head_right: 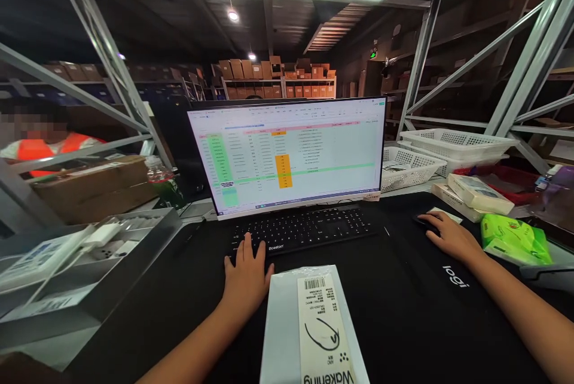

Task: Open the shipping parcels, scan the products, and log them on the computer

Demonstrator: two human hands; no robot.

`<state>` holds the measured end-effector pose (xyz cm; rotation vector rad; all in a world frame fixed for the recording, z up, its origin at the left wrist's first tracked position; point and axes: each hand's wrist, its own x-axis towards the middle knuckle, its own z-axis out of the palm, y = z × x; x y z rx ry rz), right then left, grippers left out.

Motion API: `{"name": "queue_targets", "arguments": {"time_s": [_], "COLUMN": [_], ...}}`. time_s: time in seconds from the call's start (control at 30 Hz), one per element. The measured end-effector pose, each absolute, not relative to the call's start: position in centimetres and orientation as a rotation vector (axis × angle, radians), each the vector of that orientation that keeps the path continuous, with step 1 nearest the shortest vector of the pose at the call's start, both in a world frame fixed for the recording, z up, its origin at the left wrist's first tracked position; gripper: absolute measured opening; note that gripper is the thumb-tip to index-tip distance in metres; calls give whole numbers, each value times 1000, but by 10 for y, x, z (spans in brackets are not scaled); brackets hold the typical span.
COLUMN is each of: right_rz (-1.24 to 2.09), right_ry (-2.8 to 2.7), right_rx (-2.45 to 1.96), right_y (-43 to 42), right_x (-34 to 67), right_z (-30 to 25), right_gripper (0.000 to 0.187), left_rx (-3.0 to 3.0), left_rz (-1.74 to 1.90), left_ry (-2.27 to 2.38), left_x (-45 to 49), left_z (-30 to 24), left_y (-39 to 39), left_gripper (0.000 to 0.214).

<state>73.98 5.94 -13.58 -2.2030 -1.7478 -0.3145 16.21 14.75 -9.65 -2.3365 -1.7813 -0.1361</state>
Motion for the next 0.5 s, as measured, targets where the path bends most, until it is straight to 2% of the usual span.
{"name": "queue_targets", "arguments": {"time_s": [0.5], "right_rz": [-307], "right_ry": [-1721], "right_rx": [-2207], "right_y": [60], "right_x": [736], "right_z": [-133], "right_gripper": [55], "left_rx": [-2347], "left_rz": [-152], "left_ry": [-1786], "left_x": [163], "left_z": [-98], "left_y": [148], "left_gripper": [59]}}
